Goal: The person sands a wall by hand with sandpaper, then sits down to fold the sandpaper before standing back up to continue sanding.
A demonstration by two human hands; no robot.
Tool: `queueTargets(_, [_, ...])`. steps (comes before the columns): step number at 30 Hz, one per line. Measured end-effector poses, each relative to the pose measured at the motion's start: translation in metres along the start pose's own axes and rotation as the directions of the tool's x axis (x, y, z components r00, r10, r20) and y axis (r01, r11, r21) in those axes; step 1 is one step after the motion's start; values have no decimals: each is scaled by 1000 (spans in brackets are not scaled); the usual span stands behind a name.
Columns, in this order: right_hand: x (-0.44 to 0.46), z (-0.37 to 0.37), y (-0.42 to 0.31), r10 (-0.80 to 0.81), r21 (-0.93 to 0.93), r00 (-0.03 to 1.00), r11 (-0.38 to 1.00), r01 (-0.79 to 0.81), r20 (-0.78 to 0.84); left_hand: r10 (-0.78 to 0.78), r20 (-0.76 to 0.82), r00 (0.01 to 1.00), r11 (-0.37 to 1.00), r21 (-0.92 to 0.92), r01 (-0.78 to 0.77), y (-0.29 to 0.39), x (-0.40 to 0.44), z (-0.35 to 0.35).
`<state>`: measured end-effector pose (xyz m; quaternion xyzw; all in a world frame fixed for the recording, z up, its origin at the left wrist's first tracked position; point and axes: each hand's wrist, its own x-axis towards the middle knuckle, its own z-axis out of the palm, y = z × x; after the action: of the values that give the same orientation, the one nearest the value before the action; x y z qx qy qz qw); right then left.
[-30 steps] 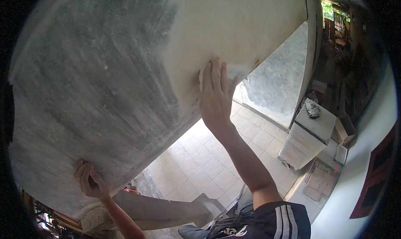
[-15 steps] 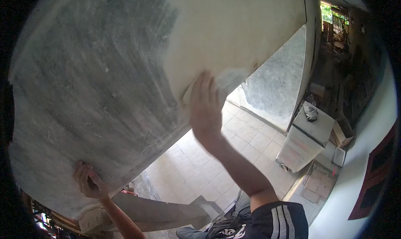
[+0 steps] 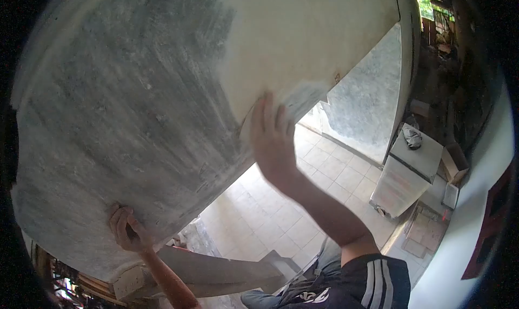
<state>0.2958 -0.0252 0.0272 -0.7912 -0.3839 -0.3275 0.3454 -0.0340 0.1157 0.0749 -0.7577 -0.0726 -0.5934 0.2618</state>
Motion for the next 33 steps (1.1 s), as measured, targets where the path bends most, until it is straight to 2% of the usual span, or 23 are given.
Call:
queueTargets(1, [13, -4, 8, 31, 8, 999, 999, -32, 18, -6, -3, 1000, 1000, -13, 6, 0, -2, -2])
queueTargets(2, [23, 0, 17, 35, -179, 988, 982, -61, -147, -3, 8, 1000, 1000, -3, 3, 0, -3, -4])
queueTargets(4, [24, 2, 11, 85, -136, 987, 985, -104, -136, 7, 6, 1000, 1000, 15, -7, 0, -2, -3])
queueTargets(6, [2, 13, 0, -22, -200, 996, 980, 3, -88, -2, -4, 1000, 1000, 13, 2, -2, -3, -2])
queueTargets(7, [-10, 7, -8, -47, -177, 998, 983, 38, -48, -2, -1, 1000, 1000, 9, 2, -3, -3, -1])
queueTargets(10, [2, -1, 15, 13, -85, 996, 996, -6, 83, 9, 1, 1000, 1000, -8, -9, -4, -2, -2])
queueTargets(11, [14, 10, 35, 32, -25, 999, 999, -32, -25, 1, 2, 1000, 1000, -2, -1, -3, -2, -3])
queueTargets(12, [26, -5, 36, 173, 59, 985, 983, -172, -11, -12, 2, 1000, 1000, 4, 12, -2, -1, -3])
queueTargets(14, [24, 6, 28, 137, 22, 989, 990, -136, -49, -32, -10, 999, 999, 2, 32, 2, -2, -1])
queueTargets(16, [1, 19, 4, 12, -337, 993, 940, -51, -118, -42, -29, 999, 999, -4, 42, 2, 0, 2])
queueTargets(17, [-12, 7, -7, -34, -270, 997, 963, 14, -70, -41, -27, 999, 999, 2, 41, 2, 0, 1])
queueTargets(20, [-4, 9, 10, -63, -259, 994, 965, 38, -90, -23, -9, 1000, 1000, 1, 23, -1, 0, -1])
queueTargets(21, [8, 13, 23, -52, -147, 993, 988, 35, -109, -15, -6, 1000, 1000, -8, 15, -1, 0, 0])
queueTargets(22, [18, 7, 25, 40, -125, 991, 991, -56, -129, -11, -5, 1000, 1000, -17, 11, 0, 0, -2])
queueTargets(24, [22, 7, 15, 104, -141, 983, 982, -126, -152, -18, 2, 1000, 1000, -11, 18, 3, 0, -3])
queueTargets(27, [-17, 14, -17, -68, -187, 993, 981, 50, -96, -14, -5, 1000, 1000, 2, 14, 4, 2, -2])
queueTargets(28, [-31, 0, -25, -113, 9, 993, 994, 113, 27, -10, -3, 1000, 1000, 6, 10, 4, 2, -1])
queueTargets(30, [-28, 0, -10, -152, -10, 988, 988, 152, 31, 0, -15, 1000, 1000, 6, 0, 2, 3, 1])
queueTargets(32, [-7, 8, 7, -35, -174, 999, 984, 31, -25, 1, 7, 1000, 1000, 18, -2, 0, -2, -4])
queueTargets(33, [-11, 10, 4, -19, -167, 999, 986, 14, -31, 1, 20, 1000, 1000, 29, -2, -2, -3, -5])
